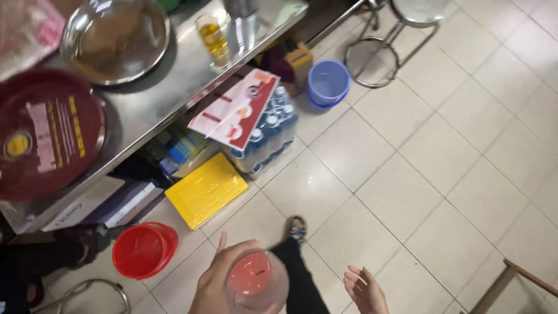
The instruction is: The person prepares a pink beverage by stirring a red liquid with ice in a shaker, adding water, and shaking the mixture. They then pour the drink into a plastic cup, add a lime wedge, and insert a straw before placing it on the counter.
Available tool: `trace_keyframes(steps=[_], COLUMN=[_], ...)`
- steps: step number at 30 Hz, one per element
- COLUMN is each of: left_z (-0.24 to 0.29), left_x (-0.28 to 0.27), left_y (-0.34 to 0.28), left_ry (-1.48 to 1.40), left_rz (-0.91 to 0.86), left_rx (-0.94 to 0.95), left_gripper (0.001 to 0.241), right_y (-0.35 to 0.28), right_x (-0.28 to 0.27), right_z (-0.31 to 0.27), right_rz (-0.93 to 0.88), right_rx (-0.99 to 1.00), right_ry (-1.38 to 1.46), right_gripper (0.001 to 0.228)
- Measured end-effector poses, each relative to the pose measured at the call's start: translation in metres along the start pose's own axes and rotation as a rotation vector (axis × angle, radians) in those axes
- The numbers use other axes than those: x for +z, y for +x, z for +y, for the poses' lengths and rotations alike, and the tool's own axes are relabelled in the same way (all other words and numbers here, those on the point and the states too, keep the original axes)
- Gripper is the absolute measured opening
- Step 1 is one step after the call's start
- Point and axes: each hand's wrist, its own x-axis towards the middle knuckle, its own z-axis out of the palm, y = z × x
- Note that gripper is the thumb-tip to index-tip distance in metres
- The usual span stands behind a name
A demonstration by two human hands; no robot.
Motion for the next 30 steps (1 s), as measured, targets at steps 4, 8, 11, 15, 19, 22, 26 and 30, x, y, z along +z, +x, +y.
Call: trace_keyframes(steps=[4,8,11,15,19,22,26,30], left_z=[0.052,0.068,0.124,0.165,0.188,0.193,0.193,0.196], left_x=[0.043,0.109,0.143,0.186,0.228,0.272,0.324,0.364], left_y=[0.031,0.083,0.141,0.206,0.259,0.306,0.371,0.46], left_ry=[-0.073,-0.191,-0.109,-0.085,-0.125,-0.148,-0.107,-0.081], left_rz=[-0.017,-0.087,-0.074,-0.13,-0.127,-0.129,-0.252,-0.209], left_rx=[0.049,0.088,0.257,0.3,0.305,0.235,-0.026,0.034], left_gripper=[0.096,0.102,0.101,0.102,0.101,0.101,0.101,0.102], right_y=[-0.033,0.0,-0.043,-0.013,-0.063,-0.048,-0.006,0.039], right_x=[-0.005,-0.016,0.015,0.025,0.083,0.12,0.156,0.157], right_z=[-0.081,-0.171,-0.275,-0.385,-0.484,-0.535,-0.578,-0.634], right_rz=[-0.008,-0.114,-0.085,-0.162,-0.26,-0.32,-0.384,-0.381], right_rx=[0.0,-0.067,-0.126,-0.402,-0.525,-0.511,-0.378,-0.3], right_ry=[-0.048,-0.119,-0.149,-0.164,-0.261,-0.258,-0.217,-0.302], right_gripper=[0.043,0.03,0.038,0.031,0.036,0.037,0.038,0.045])
